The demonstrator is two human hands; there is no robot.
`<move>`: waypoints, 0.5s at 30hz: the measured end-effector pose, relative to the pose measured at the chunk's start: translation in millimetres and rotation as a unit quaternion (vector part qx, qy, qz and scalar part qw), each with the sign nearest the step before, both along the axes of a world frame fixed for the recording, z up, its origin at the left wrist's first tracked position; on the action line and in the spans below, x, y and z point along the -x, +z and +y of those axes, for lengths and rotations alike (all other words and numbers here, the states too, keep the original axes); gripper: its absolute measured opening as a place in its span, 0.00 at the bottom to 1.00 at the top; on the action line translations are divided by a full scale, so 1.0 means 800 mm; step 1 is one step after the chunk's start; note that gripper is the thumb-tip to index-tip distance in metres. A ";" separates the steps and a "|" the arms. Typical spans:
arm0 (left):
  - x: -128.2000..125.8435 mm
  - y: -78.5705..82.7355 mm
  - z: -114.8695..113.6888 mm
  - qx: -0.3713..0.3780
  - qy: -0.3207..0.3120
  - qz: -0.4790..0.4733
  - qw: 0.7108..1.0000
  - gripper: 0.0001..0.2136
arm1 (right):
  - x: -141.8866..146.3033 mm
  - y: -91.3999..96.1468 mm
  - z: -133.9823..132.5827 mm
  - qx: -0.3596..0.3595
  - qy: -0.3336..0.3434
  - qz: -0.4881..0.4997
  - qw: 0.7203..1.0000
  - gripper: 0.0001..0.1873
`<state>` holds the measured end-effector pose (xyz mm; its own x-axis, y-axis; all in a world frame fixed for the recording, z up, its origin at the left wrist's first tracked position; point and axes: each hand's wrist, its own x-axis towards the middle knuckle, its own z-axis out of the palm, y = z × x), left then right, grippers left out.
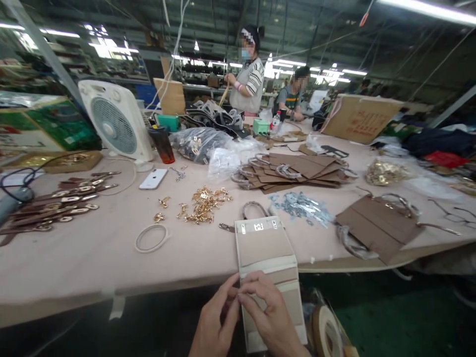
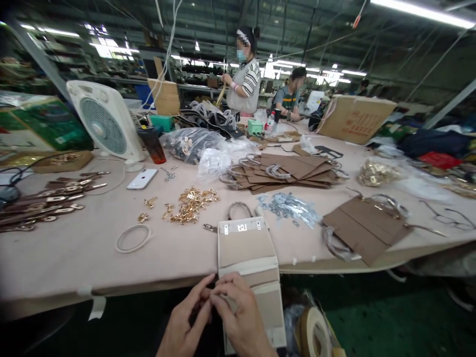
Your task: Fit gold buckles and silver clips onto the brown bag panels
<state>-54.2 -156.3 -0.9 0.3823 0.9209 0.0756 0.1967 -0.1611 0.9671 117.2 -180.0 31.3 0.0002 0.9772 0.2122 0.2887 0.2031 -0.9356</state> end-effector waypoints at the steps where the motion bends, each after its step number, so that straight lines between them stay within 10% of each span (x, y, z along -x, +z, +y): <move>1: -0.001 0.003 0.001 0.008 -0.001 -0.003 1.000 0.21 | 0.000 0.000 0.000 0.003 -0.004 0.005 1.000 0.07; 15: -0.014 0.031 0.004 0.074 0.022 -0.033 0.996 0.20 | -0.009 -0.001 -0.001 0.086 -0.043 0.140 0.986 0.10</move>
